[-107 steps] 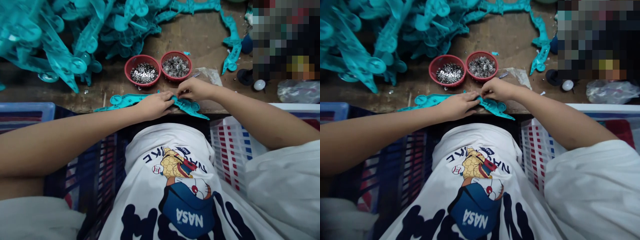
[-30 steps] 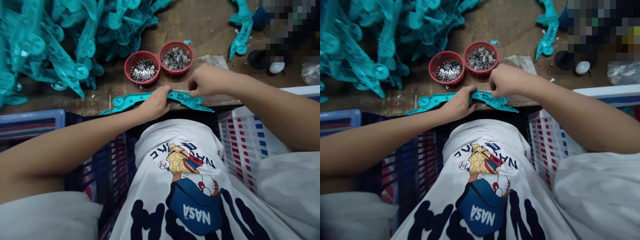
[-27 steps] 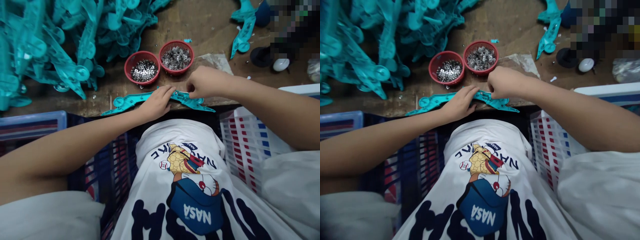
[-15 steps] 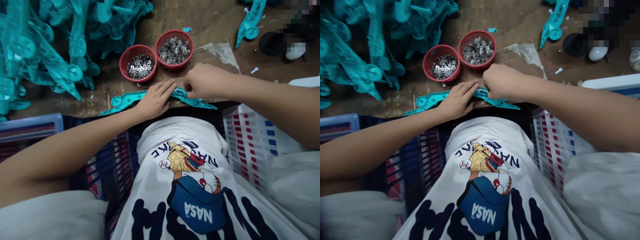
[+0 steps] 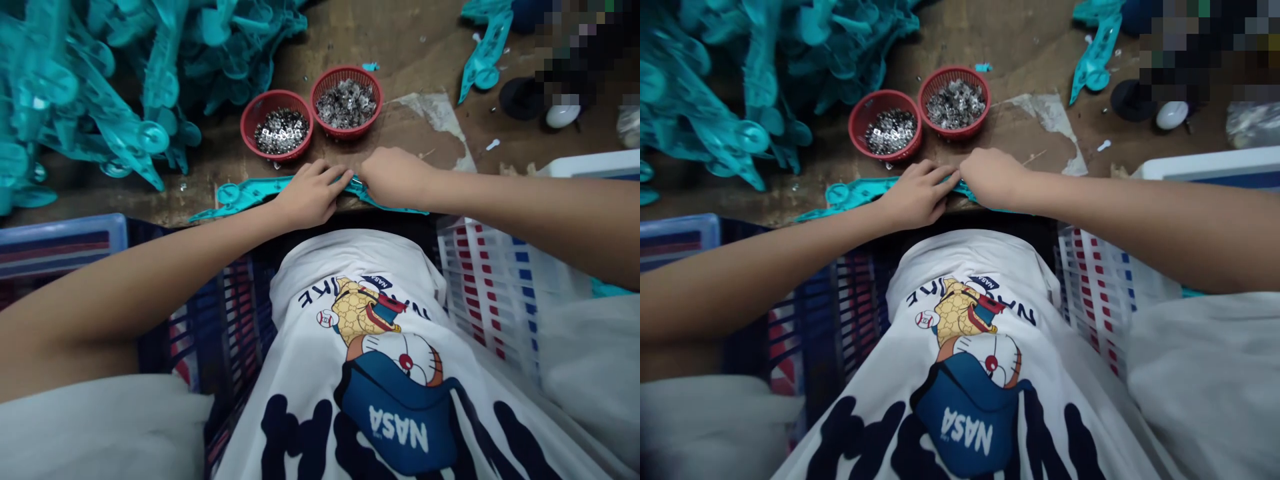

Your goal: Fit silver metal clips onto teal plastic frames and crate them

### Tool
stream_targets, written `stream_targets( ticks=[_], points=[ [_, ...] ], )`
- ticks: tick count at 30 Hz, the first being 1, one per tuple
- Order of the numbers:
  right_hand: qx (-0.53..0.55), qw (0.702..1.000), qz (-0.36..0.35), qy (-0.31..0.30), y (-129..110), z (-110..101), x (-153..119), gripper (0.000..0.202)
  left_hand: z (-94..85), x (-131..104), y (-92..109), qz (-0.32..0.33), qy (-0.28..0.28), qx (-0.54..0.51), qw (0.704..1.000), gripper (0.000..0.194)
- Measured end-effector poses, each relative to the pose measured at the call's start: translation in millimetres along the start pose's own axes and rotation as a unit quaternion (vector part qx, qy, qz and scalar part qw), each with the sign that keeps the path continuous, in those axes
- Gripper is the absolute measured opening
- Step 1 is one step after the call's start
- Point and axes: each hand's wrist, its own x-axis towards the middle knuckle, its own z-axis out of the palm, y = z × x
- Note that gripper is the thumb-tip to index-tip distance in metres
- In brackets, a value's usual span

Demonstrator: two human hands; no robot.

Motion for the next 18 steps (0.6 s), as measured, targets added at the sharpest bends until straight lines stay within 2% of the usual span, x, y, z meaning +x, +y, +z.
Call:
stream_targets(
  ticks=[3, 5, 8, 10, 13, 18],
  points=[
    [-0.063, 0.997, 0.051, -0.019, 9, -6, -2, 0.016, 3.3, 1, -1, -0.009, 0.022, -0.019, 1.000, 0.099],
    [-0.060, 0.996, 0.064, 0.000, 26, -8, -1, 0.003, 5.1, 2, -2, -0.013, 0.046, -0.029, 0.998, 0.104],
    [0.008, 0.991, 0.028, 0.130, 59, -2, 6, 0.012, 6.3, 4, -2, 0.007, 0.058, -0.015, 0.998, 0.095],
    [0.079, 0.977, -0.011, 0.196, 71, 6, 11, 0.024, 6.2, 5, -2, 0.018, 0.057, -0.001, 0.998, 0.085],
    [0.144, 0.969, -0.002, 0.200, 65, 15, 14, 0.033, 5.3, 7, -3, 0.018, 0.053, 0.005, 0.998, 0.081],
    [0.153, 0.969, 0.022, 0.193, 40, 18, 8, 0.020, 4.1, 7, -5, 0.017, 0.037, 0.007, 0.999, 0.078]
  ],
)
